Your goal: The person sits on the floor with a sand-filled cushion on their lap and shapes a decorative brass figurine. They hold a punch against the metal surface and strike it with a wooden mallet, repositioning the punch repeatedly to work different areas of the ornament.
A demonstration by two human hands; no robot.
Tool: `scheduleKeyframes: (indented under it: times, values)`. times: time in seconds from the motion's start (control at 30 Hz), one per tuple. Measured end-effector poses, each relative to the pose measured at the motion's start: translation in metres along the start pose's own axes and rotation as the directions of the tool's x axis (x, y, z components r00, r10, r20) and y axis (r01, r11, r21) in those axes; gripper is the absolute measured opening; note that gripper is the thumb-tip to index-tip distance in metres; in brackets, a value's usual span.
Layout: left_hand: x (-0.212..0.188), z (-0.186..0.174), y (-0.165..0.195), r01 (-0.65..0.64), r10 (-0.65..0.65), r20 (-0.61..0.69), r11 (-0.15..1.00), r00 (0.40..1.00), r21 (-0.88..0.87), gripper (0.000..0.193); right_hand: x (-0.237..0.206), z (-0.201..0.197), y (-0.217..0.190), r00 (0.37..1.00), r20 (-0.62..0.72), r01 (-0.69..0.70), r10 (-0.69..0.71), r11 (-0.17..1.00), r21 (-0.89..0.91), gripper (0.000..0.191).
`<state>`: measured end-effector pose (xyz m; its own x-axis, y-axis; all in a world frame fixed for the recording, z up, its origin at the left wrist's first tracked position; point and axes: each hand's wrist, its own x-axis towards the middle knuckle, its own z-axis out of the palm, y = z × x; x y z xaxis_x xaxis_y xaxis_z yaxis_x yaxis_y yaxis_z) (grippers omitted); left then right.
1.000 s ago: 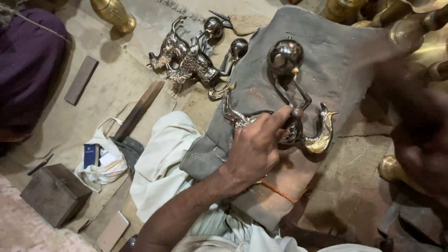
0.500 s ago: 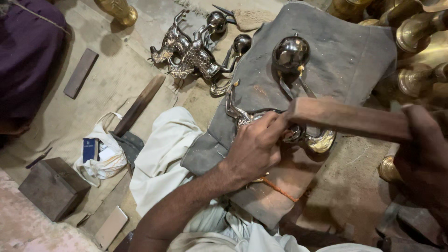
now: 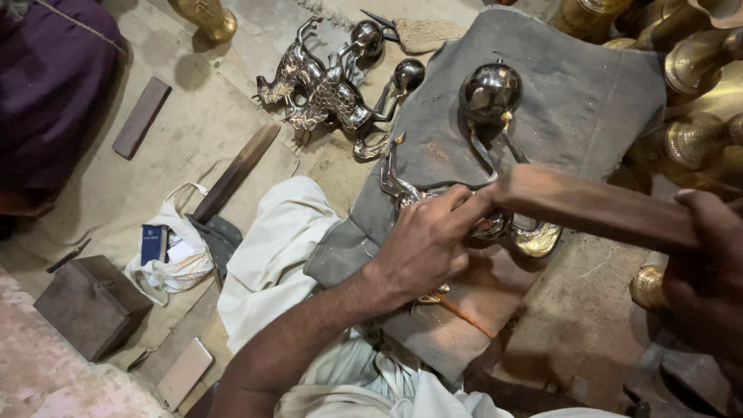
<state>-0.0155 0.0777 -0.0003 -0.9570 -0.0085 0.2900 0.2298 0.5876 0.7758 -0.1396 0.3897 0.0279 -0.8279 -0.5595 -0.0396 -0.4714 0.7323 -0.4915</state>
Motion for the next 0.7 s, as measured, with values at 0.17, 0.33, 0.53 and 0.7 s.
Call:
scheduleKeyframes:
  times: [0.17, 0.33, 0.53, 0.7]
  values:
    - [0.0, -0.002, -0.002, -0.011, 0.01, 0.014, 0.999, 1.0, 0.042, 0.054, -0.011, -0.004, 0.025, 0.965, 0.239, -0.213, 0.11, 0.857, 0.468, 0.061]
    - [0.0, -0.008, -0.002, -0.009, 0.008, 0.033, 1.0, 0.999, 0.024, 0.066, -0.019, 0.005, 0.057, 0.921, 0.229, -0.35, 0.316, 0.928, 0.125, 0.028]
    - [0.004, -0.012, 0.0, 0.015, -0.016, 0.074, 1.0, 0.997, 0.015, 0.061, -0.016, 0.015, 0.045, 0.993, 0.037, -0.114, 0.113, 0.993, 0.015, 0.067]
    - [0.006, -0.015, -0.001, -0.025, 0.027, 0.073, 0.999, 0.997, -0.02, 0.067, -0.004, 0.004, -0.002, 0.995, -0.082, 0.041, -0.059, 0.977, -0.209, 0.056]
